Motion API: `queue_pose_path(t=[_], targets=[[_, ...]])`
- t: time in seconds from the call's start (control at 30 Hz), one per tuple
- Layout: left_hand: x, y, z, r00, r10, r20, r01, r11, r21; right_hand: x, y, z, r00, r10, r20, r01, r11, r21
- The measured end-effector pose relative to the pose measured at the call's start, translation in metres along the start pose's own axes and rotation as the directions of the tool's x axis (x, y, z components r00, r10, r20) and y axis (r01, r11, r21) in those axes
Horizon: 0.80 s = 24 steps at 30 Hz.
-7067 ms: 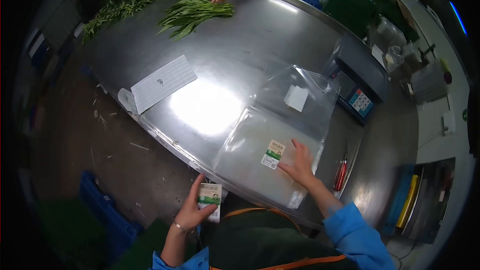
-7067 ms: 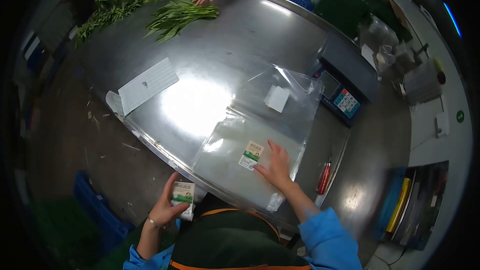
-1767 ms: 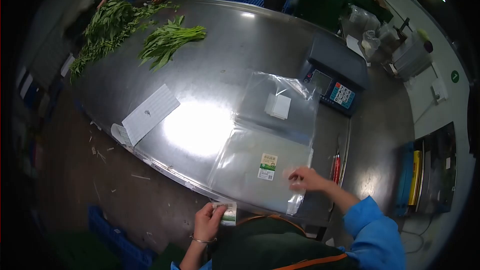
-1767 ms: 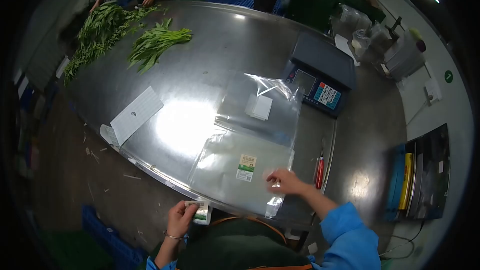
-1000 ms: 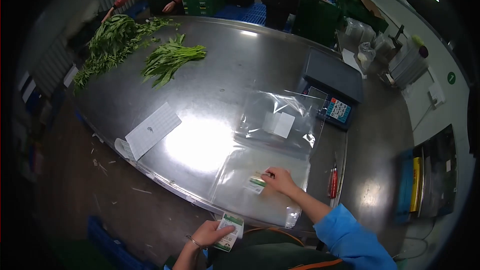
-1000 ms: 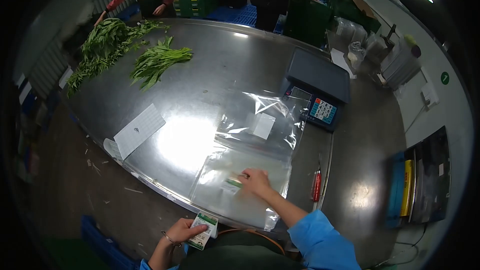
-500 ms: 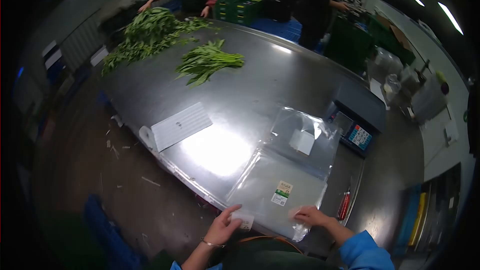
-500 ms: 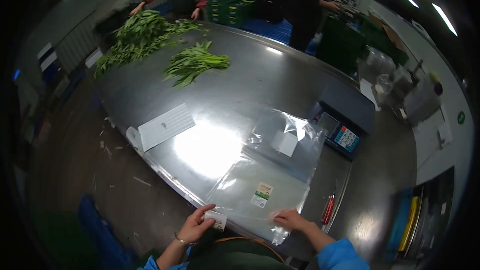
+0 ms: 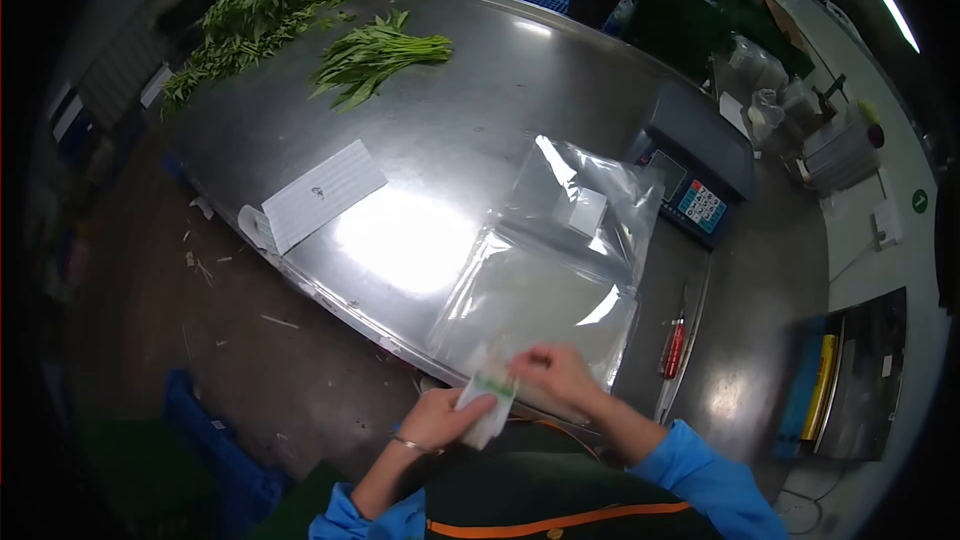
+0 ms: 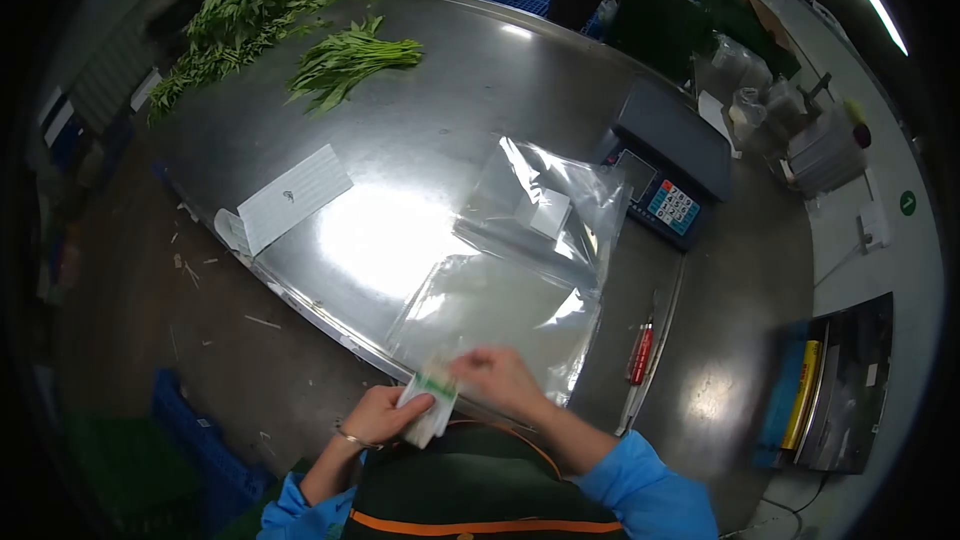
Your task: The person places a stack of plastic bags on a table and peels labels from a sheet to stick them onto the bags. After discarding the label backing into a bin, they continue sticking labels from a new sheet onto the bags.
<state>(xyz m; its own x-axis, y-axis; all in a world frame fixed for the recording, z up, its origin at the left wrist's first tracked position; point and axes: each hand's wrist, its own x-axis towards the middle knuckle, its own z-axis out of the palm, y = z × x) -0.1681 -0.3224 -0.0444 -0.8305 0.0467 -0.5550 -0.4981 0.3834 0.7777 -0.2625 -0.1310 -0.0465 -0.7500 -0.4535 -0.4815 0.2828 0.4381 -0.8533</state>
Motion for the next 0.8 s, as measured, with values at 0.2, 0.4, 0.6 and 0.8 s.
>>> queue_pose_path(t=[0.2,0.4,0.6,0.8], targets=[[-0.01,-0.034,-0.014,0.997,0.044,0.061,-0.015,0.908,-0.419,0.073,0.086,-0.043,0.965,-0.076,-0.251,-0.142,0.654,-0.743],[-0.034,-0.047,-0.023,0.976,0.185,-0.116,-0.216,0.738,-0.639,0.012,0.109,-0.076,0.981,-0.192,-0.001,0.116,0.595,-0.795],[-0.015,-0.023,0.003,0.979,0.13,-0.158,-0.204,0.676,-0.708,0.022,0.114,-0.1,0.991,-0.092,0.097,0.122,0.924,-0.362],[-0.006,-0.014,0.006,0.973,0.107,-0.206,-0.196,0.854,-0.483,0.025,0.041,-0.138,0.455,-0.126,-0.882,0.331,0.943,0.036]])
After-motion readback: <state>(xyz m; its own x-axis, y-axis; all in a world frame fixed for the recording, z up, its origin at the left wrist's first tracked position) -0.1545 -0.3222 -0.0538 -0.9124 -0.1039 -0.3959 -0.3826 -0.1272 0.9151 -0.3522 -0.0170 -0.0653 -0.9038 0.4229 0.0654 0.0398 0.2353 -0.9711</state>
